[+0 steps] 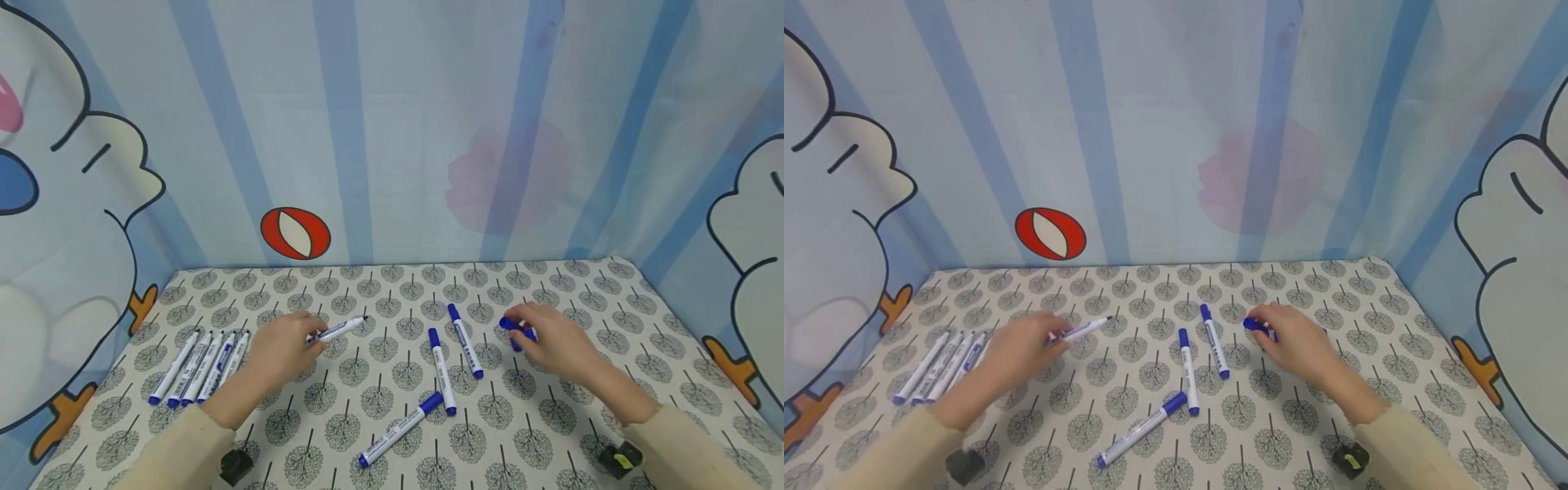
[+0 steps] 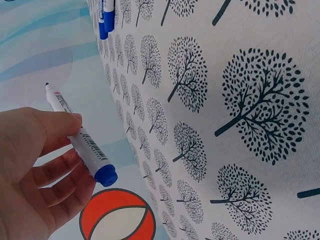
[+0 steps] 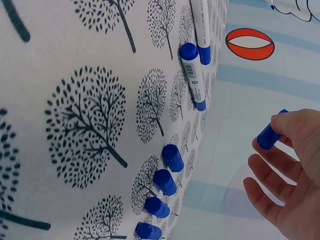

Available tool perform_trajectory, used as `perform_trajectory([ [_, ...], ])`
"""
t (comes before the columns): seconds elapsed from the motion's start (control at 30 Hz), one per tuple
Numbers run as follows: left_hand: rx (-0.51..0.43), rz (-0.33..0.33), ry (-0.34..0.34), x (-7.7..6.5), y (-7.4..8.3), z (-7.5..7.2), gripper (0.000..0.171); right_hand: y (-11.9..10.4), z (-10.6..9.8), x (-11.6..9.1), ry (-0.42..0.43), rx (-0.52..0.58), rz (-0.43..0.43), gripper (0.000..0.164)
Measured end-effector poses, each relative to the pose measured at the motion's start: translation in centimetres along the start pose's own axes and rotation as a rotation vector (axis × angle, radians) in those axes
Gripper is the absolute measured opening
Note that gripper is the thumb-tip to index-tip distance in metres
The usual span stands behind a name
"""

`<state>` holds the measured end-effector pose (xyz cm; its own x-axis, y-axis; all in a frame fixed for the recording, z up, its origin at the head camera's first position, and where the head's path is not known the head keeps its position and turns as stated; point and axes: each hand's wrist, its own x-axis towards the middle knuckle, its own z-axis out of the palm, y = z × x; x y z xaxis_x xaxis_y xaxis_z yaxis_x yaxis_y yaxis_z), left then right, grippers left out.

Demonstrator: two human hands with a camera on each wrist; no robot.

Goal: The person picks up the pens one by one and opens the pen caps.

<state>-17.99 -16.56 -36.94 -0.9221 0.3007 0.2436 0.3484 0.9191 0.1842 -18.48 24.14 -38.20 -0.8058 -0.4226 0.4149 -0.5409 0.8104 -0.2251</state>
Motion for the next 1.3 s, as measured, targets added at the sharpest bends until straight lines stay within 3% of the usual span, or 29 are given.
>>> perform_trajectory([
  [0.3, 0.007, -0.062, 0.005, 0.1, -0.9, -0.7, 0.024, 0.6, -0.6, -0.2, 0.047, -0.030, 0.005, 0.026],
  [0.77, -0.048, -0.195, -0.048, -0.4, -3.0, -1.5, 0.021, 1.7, -1.2, -0.3, 0.034, -0.017, 0.065, 0.030],
  [1.3, -0.055, -0.238, -0.026, -1.5, -5.0, -1.5, 0.027, 2.8, -1.7, -1.0, 0.079, -0.009, 0.095, 0.029],
])
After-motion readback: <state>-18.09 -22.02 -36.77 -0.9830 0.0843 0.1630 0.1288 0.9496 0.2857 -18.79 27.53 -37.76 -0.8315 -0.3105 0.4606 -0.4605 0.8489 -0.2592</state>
